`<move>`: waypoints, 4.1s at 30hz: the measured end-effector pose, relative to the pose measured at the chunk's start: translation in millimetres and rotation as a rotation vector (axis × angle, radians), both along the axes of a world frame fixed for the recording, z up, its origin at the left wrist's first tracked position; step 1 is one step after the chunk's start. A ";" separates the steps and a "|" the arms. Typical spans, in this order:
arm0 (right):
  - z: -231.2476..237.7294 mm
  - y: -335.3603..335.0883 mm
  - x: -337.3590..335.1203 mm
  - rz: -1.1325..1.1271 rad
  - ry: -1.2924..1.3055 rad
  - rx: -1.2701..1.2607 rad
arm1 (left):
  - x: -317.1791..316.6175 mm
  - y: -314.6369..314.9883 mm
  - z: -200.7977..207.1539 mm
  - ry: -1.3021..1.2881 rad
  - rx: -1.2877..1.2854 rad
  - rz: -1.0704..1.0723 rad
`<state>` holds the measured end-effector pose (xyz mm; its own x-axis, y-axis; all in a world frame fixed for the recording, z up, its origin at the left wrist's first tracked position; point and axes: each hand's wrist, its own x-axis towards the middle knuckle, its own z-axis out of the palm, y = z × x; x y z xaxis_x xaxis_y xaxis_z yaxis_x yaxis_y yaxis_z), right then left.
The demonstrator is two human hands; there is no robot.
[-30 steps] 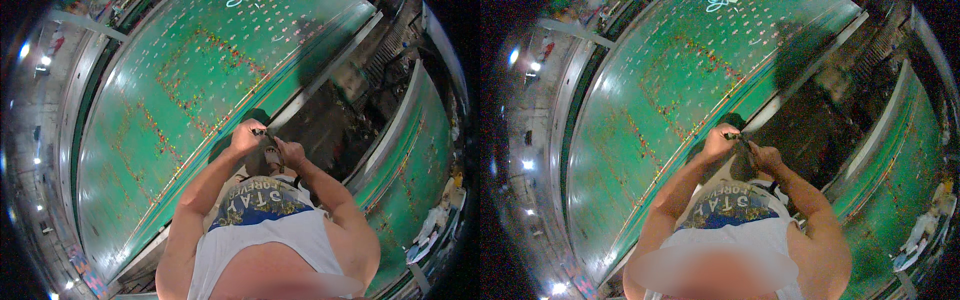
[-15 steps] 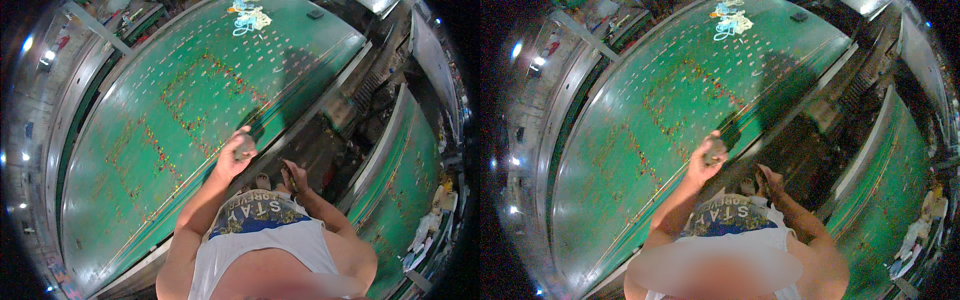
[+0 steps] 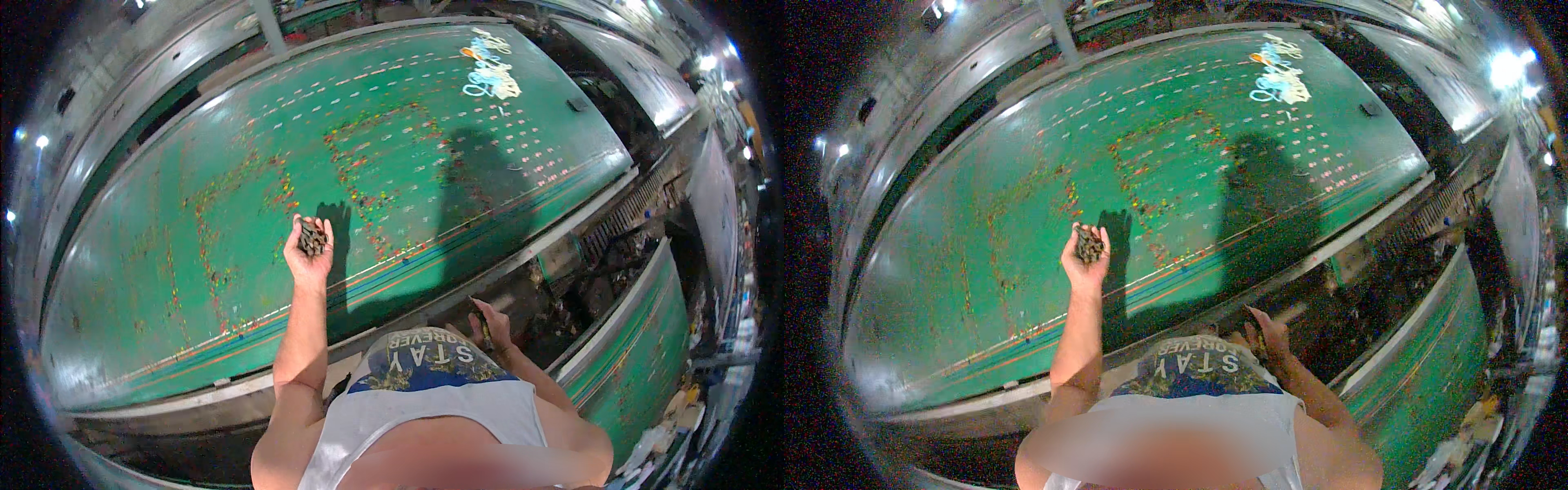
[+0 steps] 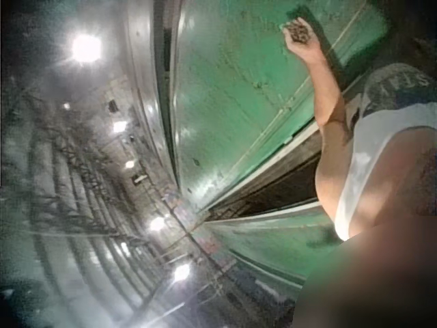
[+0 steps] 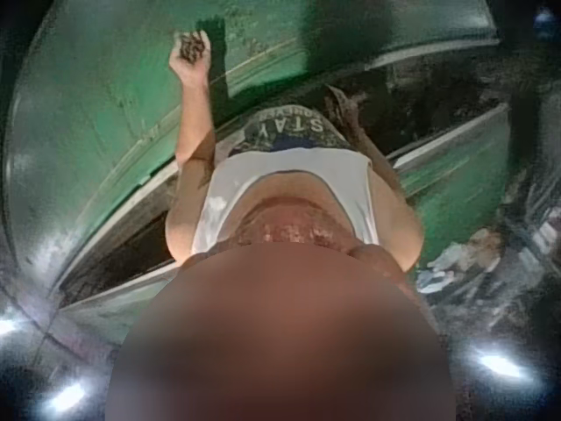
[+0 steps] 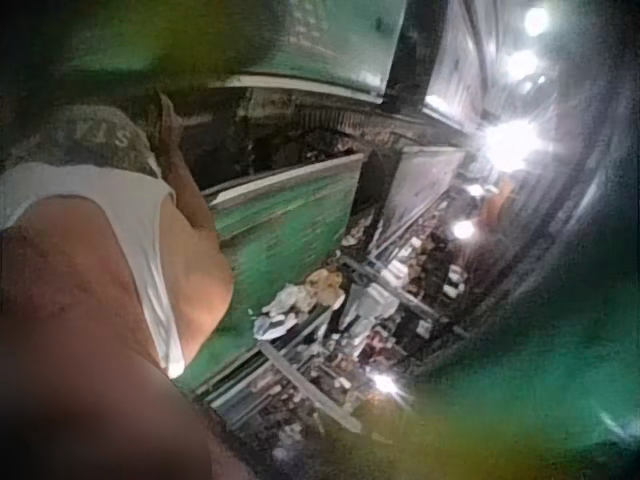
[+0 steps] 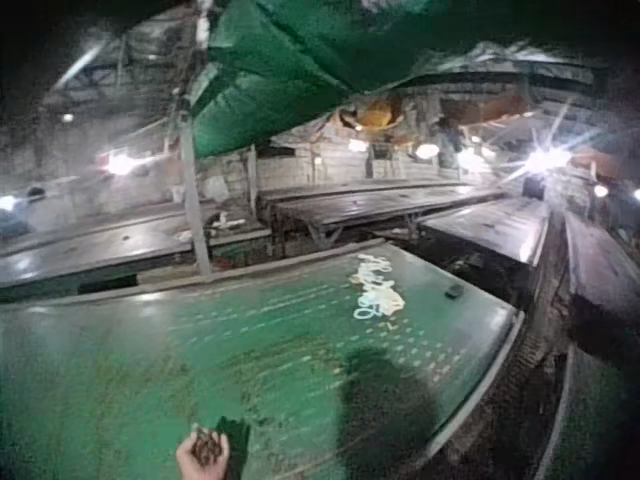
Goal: The person repeatedly picks up small metal pieces from a green conveyor belt and uses a screwdriver to manipulate them. The person moves along the belt, handling the pieces one at a time.
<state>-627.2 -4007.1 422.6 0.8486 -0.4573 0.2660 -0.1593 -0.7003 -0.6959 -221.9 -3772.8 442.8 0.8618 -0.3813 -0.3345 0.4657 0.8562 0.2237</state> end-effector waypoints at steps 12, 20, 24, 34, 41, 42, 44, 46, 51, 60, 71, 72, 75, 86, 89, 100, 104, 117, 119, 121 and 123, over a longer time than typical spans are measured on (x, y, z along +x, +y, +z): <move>22.5 -46.3 81.7 0.396 0.020 -0.234 | 124.6 7.5 -45.5 -0.237 1.010 -0.074; -11.7 -134.9 187.3 0.419 -0.030 -0.351 | 233.9 -78.4 -43.3 -0.420 1.895 -0.145; -33.5 -156.6 226.9 0.384 0.056 -0.386 | 281.3 -116.3 -40.9 -0.539 2.141 -0.144; -70.5 -171.3 233.6 0.457 0.039 -0.349 | 334.9 -163.7 -50.1 -0.503 2.422 -0.198; -51.7 -170.3 240.4 0.484 0.082 -0.283 | 305.5 -117.4 -68.5 -0.801 2.181 0.377; -49.6 -170.4 240.1 0.481 0.076 -0.286 | 279.3 -105.9 -70.8 -0.784 2.223 0.423; -47.9 -170.4 238.2 0.466 0.051 -0.287 | 201.5 -80.8 -72.6 -0.804 2.522 0.176; -49.1 -169.4 235.1 0.451 0.063 -0.305 | 123.5 -56.4 -67.3 -0.923 2.580 -0.120; -54.2 -164.8 232.4 0.411 0.046 -0.322 | 0.8 -25.0 -55.7 -0.970 2.547 -0.304; -1.5 -141.4 179.1 0.312 0.041 -0.211 | -9.9 -10.6 -65.5 -0.994 2.470 -0.156; 48.9 -115.7 34.5 0.299 0.160 -0.279 | -5.8 5.7 -100.8 -1.058 2.303 0.113; 48.3 -118.9 29.8 0.289 0.174 -0.294 | -3.8 6.5 -103.7 -1.051 2.289 0.118; 41.8 -139.7 20.0 0.312 0.085 -0.304 | 7.6 10.5 -106.8 -0.961 1.994 0.294; -2.4 -372.1 -35.7 0.139 -0.155 -0.298 | -63.9 -153.7 -80.0 -0.824 1.346 0.228; -1.5 -474.1 -72.9 0.155 -0.060 -0.198 | -116.4 -241.0 -57.5 -0.754 1.529 0.136; 45.8 -650.1 -228.4 -0.448 0.176 -0.136 | -200.8 -434.0 -12.6 -0.892 1.696 -0.347; 30.0 -653.8 -247.4 -0.668 0.308 -0.051 | -193.1 -458.3 -0.5 -0.890 1.731 -0.433; 29.4 -663.4 -247.9 -0.337 0.530 0.010 | -211.0 -609.7 -72.5 -1.289 2.174 -0.431; 23.9 -680.9 -244.1 -0.310 0.493 0.052 | -218.1 -627.8 -75.1 -1.183 2.298 -0.404; 20.0 -701.2 -239.2 -0.266 0.411 0.045 | -223.5 -638.4 -74.4 -1.195 2.453 -0.381; 21.1 -726.0 -234.6 -0.208 0.428 -0.025 | -227.9 -644.6 -72.5 -1.186 2.499 -0.330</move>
